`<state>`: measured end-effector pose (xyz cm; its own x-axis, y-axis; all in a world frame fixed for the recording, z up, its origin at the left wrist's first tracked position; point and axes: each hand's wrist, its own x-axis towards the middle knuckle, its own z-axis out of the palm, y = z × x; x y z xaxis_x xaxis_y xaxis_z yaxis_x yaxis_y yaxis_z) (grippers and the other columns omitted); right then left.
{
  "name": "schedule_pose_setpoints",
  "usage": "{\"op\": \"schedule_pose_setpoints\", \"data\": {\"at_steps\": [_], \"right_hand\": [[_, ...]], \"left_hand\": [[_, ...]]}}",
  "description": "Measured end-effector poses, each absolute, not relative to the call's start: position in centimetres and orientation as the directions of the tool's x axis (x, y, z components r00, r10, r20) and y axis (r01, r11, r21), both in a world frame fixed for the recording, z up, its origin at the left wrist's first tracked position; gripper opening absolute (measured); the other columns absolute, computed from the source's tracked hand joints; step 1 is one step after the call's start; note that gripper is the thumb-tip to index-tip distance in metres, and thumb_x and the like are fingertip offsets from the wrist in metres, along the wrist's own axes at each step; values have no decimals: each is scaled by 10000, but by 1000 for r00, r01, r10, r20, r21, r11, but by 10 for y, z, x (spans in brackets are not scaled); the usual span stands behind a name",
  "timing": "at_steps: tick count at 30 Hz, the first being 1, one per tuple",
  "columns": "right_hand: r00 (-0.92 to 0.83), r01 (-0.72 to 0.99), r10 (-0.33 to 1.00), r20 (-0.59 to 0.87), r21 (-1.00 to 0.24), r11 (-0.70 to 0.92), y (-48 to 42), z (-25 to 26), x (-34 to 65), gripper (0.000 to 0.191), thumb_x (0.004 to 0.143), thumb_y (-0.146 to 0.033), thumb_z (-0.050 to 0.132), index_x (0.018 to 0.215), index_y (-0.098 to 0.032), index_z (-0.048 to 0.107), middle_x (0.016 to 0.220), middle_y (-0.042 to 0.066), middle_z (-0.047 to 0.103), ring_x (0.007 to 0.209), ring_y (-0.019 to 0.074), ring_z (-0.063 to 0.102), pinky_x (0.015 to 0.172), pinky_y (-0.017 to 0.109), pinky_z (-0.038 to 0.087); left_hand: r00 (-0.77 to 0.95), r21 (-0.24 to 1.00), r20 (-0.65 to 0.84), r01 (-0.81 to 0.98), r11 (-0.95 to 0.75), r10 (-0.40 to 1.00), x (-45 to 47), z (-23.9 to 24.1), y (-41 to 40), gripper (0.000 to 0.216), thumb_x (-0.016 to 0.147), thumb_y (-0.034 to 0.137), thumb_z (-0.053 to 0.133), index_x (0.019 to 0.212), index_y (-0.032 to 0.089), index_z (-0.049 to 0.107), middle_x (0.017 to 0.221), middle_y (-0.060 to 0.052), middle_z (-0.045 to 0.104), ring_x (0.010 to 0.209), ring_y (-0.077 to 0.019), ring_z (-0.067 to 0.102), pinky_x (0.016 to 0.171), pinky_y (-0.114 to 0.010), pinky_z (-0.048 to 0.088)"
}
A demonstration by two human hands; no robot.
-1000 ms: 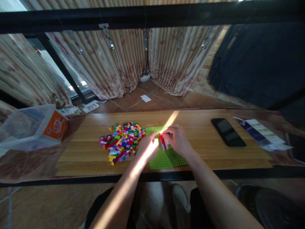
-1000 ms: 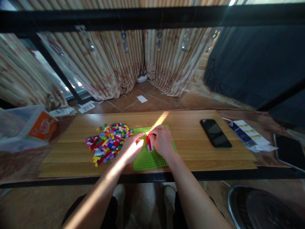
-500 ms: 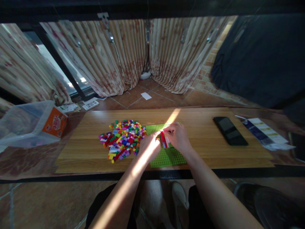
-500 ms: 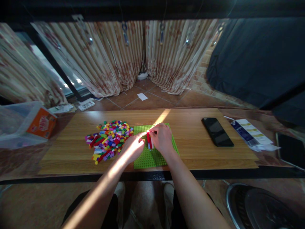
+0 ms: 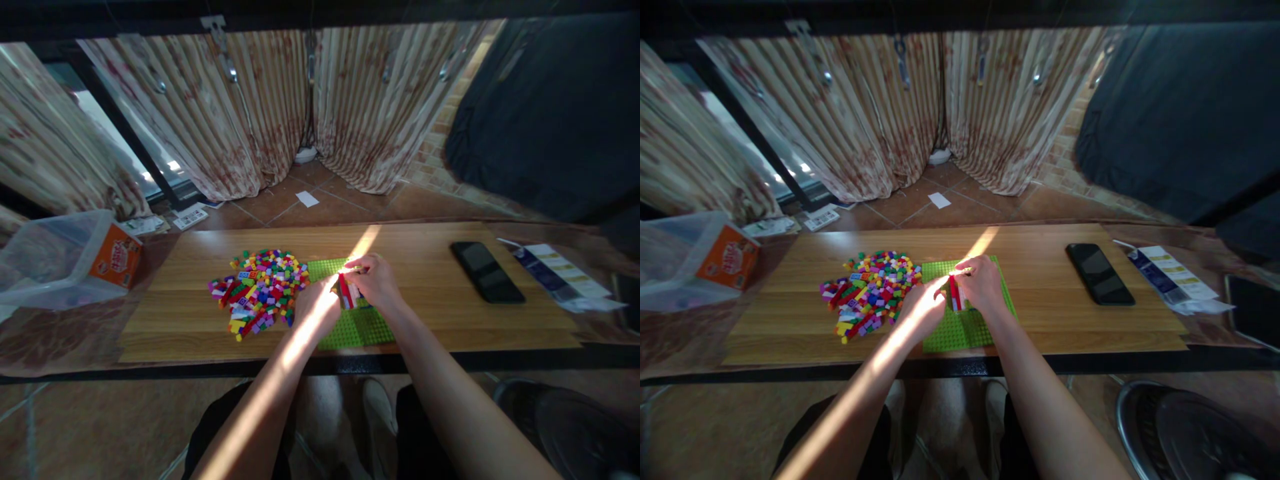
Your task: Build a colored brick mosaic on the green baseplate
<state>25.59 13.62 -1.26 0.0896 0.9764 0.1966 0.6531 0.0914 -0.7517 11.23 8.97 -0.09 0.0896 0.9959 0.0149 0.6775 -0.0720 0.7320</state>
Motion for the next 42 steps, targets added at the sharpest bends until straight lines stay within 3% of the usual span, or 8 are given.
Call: {"op": "schedule_pose_setpoints", "data": {"at_steps": [6,12,16,20,25,29,35,42], "right_hand": [[87,708,965,248,-697,115,140,-16,256,117,652,-215,708,751,-225,771,850,72,710,704,191,626,645,325,502],[61,641,966,251,-751,155,138,-15,258,93,665,-212,704,741,-205,758,862,80,718,727,188,648,668,316,515],[109,560,964,241,-816,141,136,-13,260,120,718,-245,657,783,-209,752,818,49,726,679,177,631,665,317,507],[165,529,943,288,-833,162,133,-5,262,164,804,-290,596,809,-208,738,867,66,734,811,211,659,760,351,500],[-41,557,914,404,-750,356,122,7,258,172,871,-292,575,834,-214,724,891,68,723,868,209,653,820,357,488],[-200,573,887,416,-685,450,112,9,249,155,885,-305,594,899,-232,729,931,64,717,928,219,642,857,374,489],[-260,537,887,381,-706,461,109,10,247,195,886,-258,593,1029,-255,725,1021,66,707,984,219,636,877,383,503],[-309,429,907,285,-810,400,114,12,258,189,870,-285,595,987,-233,733,897,39,718,795,173,647,728,318,516]], "left_hand": [[101,696,-1,714,-72,995,114,3,87,409,792,91,495,1105,219,723,916,-87,750,839,-262,670,812,-336,500],[103,737,30,670,-91,994,112,3,87,433,783,111,506,1143,228,715,931,-76,753,792,-220,652,770,-291,492],[-13,773,-28,633,30,1000,107,7,89,388,796,156,547,1147,183,711,847,-77,745,755,-200,649,751,-283,498],[-65,872,-76,479,98,995,103,7,93,366,827,199,594,1180,155,677,894,-85,740,733,-174,672,693,-273,525],[-105,980,-100,161,116,989,102,3,100,296,832,155,606,1116,126,684,960,-99,748,646,-131,681,616,-239,547],[-103,993,-91,68,98,991,104,3,102,297,813,119,616,1103,123,681,918,-86,759,623,-129,682,615,-237,558],[-75,997,-72,6,72,995,106,5,101,311,810,80,566,1099,122,673,892,-68,757,622,-113,658,593,-210,532],[15,988,-144,-51,144,990,108,10,102,426,806,40,528,1220,107,599,832,-41,732,557,-83,618,595,-204,517]]}}
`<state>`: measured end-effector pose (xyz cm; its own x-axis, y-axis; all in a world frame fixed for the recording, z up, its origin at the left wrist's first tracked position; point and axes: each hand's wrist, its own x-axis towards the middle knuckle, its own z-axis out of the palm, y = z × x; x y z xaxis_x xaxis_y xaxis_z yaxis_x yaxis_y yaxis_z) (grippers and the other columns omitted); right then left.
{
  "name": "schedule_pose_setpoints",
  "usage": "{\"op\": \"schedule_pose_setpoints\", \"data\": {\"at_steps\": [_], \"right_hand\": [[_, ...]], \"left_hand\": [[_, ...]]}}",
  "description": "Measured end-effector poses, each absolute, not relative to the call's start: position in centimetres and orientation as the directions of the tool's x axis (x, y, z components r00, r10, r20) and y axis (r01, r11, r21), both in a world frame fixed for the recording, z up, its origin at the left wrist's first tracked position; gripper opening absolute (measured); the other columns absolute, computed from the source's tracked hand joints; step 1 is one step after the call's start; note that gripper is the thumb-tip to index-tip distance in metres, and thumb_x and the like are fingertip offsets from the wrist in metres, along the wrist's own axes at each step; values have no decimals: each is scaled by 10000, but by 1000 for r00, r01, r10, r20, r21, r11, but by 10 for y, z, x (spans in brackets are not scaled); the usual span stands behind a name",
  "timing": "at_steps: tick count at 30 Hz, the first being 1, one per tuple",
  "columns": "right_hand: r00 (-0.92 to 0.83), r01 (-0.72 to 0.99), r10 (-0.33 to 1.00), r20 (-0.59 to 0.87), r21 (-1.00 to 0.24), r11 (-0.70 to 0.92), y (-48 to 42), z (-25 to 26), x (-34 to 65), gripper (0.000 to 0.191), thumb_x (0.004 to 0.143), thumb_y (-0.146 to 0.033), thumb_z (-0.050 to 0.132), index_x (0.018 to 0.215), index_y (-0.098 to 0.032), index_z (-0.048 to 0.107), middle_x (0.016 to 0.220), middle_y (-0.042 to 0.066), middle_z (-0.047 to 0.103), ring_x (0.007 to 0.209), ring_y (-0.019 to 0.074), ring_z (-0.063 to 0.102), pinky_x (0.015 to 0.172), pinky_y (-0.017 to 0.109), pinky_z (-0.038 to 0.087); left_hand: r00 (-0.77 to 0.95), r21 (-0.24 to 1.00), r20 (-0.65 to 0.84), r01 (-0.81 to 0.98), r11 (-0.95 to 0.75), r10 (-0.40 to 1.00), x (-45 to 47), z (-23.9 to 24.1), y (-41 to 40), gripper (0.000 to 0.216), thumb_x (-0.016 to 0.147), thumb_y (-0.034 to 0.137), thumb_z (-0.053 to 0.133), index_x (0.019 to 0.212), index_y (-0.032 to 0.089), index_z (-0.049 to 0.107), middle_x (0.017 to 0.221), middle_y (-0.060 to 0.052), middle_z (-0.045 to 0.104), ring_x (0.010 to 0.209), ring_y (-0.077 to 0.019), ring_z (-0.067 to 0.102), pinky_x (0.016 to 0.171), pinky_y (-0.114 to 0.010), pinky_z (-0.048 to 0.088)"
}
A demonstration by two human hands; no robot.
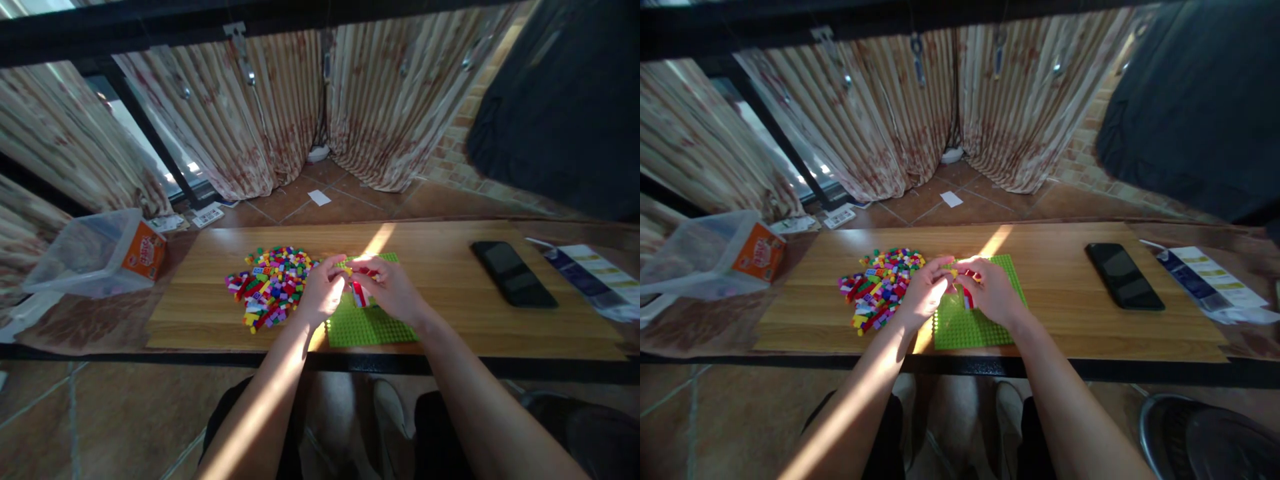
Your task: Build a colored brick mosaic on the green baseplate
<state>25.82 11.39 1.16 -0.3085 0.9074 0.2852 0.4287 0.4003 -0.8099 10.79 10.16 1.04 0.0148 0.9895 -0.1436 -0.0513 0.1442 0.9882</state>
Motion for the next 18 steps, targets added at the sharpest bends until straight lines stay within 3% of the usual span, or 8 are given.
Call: {"op": "schedule_pose_setpoints", "data": {"at_steps": [5,8,12,18], "right_hand": [[-251,495,924,290,-781,379,120,13,270,184,877,-301,580,967,-215,715,884,45,717,798,179,644,713,317,506],[-266,629,903,337,-649,427,125,9,280,172,887,-260,560,938,-207,715,907,70,709,847,208,628,772,358,490],[-341,715,878,336,-514,474,128,1,284,171,884,-195,548,920,-195,715,934,94,699,899,236,605,805,381,470],[-378,772,876,300,-421,477,127,0,278,197,887,-158,531,935,-182,721,964,110,696,923,249,589,824,396,456]], "left_hand": [[8,989,-148,28,148,989,108,6,103,403,857,108,517,1254,129,586,850,-58,725,631,-126,651,650,-260,548],[-42,944,-54,324,64,998,106,5,101,335,874,137,506,1176,156,651,936,-81,724,791,-176,675,766,-310,549],[19,762,45,646,-47,999,108,12,96,315,877,137,484,1089,201,708,1099,-68,692,1044,-202,629,966,-325,475],[138,682,4,724,-104,990,115,14,88,362,921,218,442,1187,266,682,1087,-69,658,992,-213,628,853,-305,495]]}}
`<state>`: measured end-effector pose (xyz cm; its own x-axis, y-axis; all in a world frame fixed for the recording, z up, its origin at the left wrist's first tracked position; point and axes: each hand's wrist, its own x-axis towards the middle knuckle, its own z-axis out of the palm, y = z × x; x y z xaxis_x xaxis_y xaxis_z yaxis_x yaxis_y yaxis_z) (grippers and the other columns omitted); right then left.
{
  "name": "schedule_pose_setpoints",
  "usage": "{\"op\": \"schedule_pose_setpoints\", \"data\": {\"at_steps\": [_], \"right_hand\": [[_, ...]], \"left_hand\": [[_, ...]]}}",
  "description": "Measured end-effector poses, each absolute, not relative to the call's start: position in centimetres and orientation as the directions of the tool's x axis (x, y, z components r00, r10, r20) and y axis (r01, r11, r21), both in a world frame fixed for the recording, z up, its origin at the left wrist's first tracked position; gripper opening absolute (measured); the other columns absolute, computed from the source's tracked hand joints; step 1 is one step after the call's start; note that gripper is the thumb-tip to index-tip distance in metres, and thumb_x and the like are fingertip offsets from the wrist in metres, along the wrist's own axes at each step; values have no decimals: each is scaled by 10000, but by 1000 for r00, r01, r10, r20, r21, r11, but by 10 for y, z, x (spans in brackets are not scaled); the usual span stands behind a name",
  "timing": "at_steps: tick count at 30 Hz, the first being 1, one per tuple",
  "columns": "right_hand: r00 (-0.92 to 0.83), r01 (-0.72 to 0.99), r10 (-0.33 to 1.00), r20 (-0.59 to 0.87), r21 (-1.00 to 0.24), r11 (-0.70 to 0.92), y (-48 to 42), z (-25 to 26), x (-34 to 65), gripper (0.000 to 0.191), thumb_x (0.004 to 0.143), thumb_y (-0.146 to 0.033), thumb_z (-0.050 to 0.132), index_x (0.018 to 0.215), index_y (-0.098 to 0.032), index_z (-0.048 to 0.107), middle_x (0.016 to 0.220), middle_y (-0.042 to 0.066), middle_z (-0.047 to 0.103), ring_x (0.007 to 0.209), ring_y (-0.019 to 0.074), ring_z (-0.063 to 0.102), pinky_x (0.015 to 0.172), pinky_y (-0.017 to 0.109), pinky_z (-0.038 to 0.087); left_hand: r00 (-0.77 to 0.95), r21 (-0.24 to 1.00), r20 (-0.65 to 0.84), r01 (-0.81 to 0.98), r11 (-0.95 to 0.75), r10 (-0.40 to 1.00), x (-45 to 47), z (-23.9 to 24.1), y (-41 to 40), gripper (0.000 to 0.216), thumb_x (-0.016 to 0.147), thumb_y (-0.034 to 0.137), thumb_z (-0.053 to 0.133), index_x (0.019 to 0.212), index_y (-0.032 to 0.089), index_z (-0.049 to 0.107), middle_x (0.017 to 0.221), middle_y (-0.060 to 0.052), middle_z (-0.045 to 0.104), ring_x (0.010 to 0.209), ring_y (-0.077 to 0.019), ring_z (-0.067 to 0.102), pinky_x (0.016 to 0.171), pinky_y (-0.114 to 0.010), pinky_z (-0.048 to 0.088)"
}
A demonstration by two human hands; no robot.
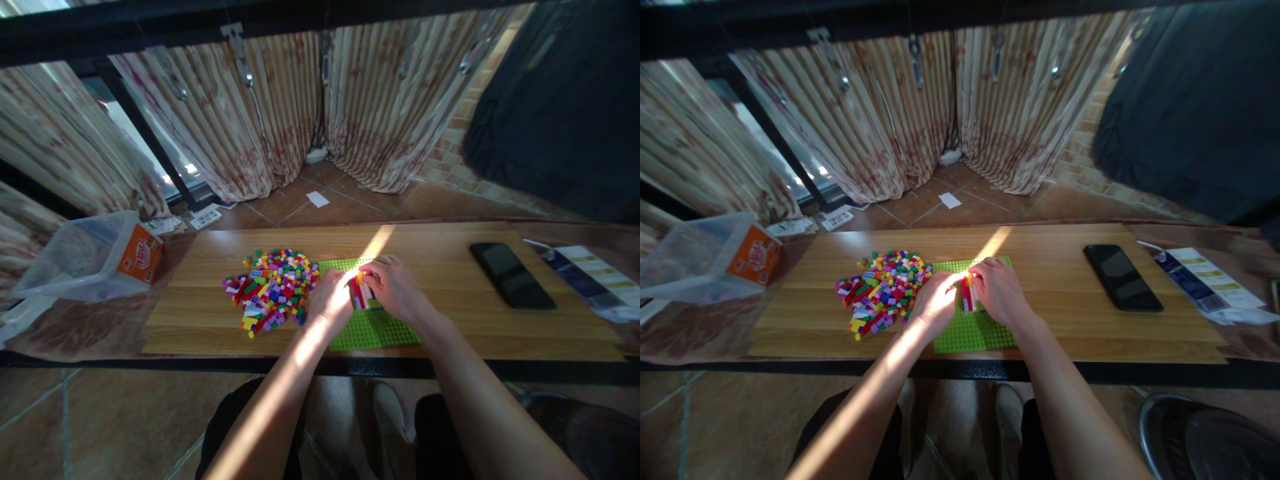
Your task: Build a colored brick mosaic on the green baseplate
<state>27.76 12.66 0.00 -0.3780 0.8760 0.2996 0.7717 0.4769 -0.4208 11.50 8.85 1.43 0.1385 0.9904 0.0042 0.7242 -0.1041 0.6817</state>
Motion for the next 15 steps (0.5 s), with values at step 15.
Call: {"op": "schedule_pose_setpoints", "data": {"at_steps": [15], "right_hand": [[-410,766,862,298,-400,503,129,2,275,210,907,-196,544,897,-221,753,902,87,693,881,233,593,807,380,452]], "left_hand": [[247,546,196,776,-315,949,116,-1,79,343,926,150,412,1208,230,592,1058,-72,613,842,-174,568,703,-263,452]]}}
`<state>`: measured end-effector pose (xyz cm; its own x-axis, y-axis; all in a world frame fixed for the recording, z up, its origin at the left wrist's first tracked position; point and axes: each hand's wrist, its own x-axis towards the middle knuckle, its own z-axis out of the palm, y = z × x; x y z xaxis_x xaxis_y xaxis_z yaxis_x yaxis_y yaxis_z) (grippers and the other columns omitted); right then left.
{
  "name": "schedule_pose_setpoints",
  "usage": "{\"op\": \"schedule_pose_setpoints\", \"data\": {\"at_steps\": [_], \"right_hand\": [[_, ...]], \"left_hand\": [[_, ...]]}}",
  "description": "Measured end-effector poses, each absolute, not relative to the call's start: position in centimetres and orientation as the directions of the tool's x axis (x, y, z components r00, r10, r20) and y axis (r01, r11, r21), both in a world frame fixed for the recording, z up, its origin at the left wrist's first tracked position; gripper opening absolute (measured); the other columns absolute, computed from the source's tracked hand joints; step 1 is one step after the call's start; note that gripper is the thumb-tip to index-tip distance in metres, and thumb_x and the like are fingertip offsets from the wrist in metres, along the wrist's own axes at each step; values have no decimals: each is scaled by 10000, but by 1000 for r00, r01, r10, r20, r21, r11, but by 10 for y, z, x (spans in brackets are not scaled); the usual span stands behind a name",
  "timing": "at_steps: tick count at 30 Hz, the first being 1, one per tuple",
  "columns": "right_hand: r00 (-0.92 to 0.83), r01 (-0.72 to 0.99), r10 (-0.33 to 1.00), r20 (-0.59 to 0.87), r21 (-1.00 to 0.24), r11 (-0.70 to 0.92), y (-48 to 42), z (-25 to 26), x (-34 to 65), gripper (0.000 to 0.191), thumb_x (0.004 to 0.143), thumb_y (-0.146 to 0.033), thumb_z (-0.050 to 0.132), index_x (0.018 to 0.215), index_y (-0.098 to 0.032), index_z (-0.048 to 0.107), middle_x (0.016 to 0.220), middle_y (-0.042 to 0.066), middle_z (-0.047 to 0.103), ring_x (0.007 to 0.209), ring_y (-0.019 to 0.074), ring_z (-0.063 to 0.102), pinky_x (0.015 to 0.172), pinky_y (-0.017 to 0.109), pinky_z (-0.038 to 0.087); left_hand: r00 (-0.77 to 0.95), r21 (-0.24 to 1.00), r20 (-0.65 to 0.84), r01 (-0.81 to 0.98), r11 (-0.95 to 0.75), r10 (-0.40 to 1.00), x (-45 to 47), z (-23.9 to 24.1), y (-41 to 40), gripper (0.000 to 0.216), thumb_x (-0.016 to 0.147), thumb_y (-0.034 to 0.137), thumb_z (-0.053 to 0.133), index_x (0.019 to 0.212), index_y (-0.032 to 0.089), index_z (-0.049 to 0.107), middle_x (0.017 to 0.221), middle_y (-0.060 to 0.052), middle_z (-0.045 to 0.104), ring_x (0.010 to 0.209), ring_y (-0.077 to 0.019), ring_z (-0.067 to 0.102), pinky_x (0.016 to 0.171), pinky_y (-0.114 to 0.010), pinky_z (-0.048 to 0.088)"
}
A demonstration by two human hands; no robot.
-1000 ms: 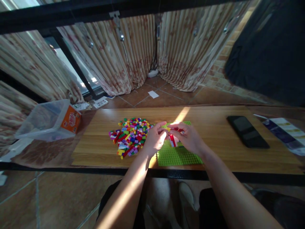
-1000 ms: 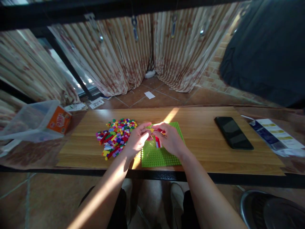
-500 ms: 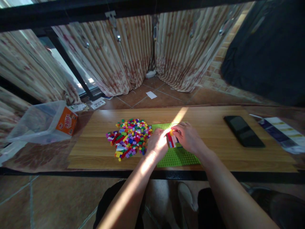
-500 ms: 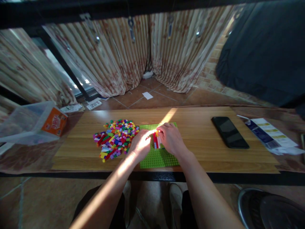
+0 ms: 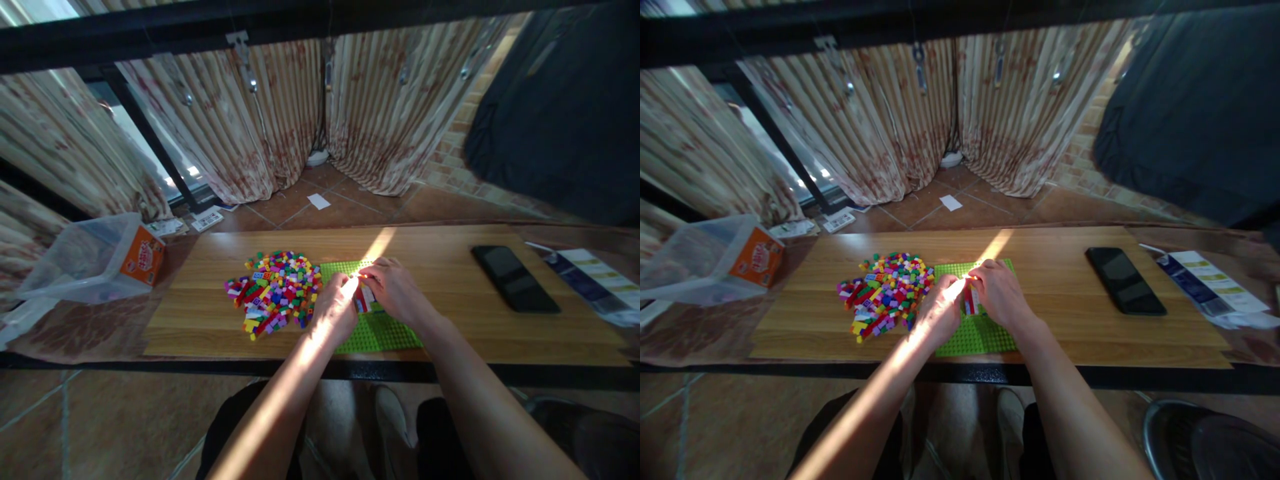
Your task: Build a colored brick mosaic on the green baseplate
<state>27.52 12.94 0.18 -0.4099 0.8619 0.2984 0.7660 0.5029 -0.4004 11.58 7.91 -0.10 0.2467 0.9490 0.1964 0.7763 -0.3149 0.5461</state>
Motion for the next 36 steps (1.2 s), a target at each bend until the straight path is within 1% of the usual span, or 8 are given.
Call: {"op": "schedule_pose_setpoints", "data": {"at_steps": [3,6,10,17,21,27,30,36], "right_hand": [[-414,767,858,304,-390,509,130,0,276,213,914,-211,547,904,-224,759,912,89,693,889,238,593,807,384,457],[-415,766,857,306,-390,510,129,-1,276,227,919,-218,541,882,-230,764,914,94,693,899,247,597,807,396,463],[-409,762,854,321,-395,513,128,-1,275,228,923,-223,538,895,-222,764,926,102,693,908,259,597,812,406,471],[-397,732,842,365,-428,530,129,-5,279,248,929,-223,517,900,-237,763,928,100,698,919,261,611,838,425,486],[-370,729,846,383,-445,520,131,-7,280,221,917,-234,536,935,-221,756,931,105,695,915,260,619,853,430,490],[-399,700,842,363,-472,536,132,-9,281,201,916,-230,544,928,-214,744,939,94,690,933,248,617,858,417,487],[-433,703,824,366,-435,563,131,-8,280,209,928,-233,530,947,-208,737,953,100,683,945,251,601,840,411,483],[-499,742,787,364,-289,604,128,-3,276,244,943,-223,485,903,-207,726,941,108,660,921,252,552,799,392,452]], "left_hand": [[252,536,189,783,-315,949,115,-2,80,331,938,167,412,1207,245,588,1046,-61,608,832,-168,566,695,-256,448],[280,539,178,775,-331,943,115,-2,81,282,933,179,440,1156,227,604,1028,-63,603,832,-167,569,704,-255,451],[287,589,137,746,-311,948,113,-2,85,268,916,140,436,1099,210,619,1022,-61,624,836,-170,589,712,-258,468],[255,671,135,688,-278,958,112,-6,87,402,902,118,392,1241,199,592,1110,-79,647,948,-201,625,806,-296,506],[242,683,139,679,-270,960,112,-10,87,399,889,115,404,1223,193,606,1139,-86,640,963,-203,625,839,-306,512],[258,689,152,664,-289,954,112,-12,87,395,879,93,407,1204,179,614,1073,-100,647,887,-204,629,776,-308,521],[256,695,150,659,-286,955,113,-11,87,373,875,70,403,1148,185,629,1045,-93,647,859,-191,627,753,-293,515],[263,727,108,637,-257,959,114,-2,86,281,893,86,403,1026,173,635,1029,-77,641,854,-166,633,733,-253,503]]}}
